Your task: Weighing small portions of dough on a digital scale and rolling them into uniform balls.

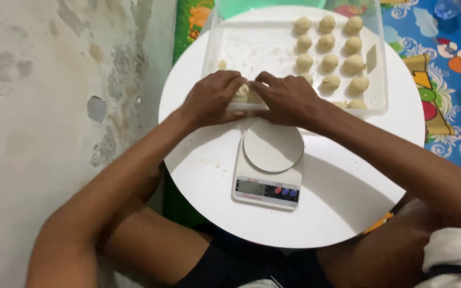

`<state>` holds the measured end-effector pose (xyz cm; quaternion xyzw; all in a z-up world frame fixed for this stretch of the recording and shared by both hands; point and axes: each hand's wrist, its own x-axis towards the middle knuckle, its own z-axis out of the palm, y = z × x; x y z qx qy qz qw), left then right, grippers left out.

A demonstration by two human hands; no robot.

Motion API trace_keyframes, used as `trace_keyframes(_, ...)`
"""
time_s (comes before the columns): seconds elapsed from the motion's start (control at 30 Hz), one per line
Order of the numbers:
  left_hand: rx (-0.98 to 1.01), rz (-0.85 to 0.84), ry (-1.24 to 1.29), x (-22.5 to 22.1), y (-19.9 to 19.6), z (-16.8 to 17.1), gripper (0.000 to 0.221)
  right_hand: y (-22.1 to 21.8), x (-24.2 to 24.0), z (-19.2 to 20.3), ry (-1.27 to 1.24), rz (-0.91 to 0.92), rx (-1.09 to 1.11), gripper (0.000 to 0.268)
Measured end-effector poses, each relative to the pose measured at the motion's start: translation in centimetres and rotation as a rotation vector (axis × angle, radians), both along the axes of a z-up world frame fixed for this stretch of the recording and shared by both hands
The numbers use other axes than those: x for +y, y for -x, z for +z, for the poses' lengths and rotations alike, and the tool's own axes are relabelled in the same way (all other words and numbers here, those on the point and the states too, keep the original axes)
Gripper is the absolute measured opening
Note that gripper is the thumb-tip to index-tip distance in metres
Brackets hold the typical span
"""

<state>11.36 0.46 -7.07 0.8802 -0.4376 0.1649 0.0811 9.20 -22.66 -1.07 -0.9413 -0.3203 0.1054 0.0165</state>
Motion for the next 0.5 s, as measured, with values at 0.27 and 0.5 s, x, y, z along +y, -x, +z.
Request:
trace_keyframes(0.27,0.051,0.068,-0.25,-0.7,-1.2,0.2,0.068,-2.9,0.4,-2.2,0.012,0.05,0.058,0.05)
trace_keyframes(0.5,0.185,0.087,-0.217,-1.3,-1.7,0.8,0.054,-4.2,-0.4,-1.5,-0.165,0.182,0.159,0.028)
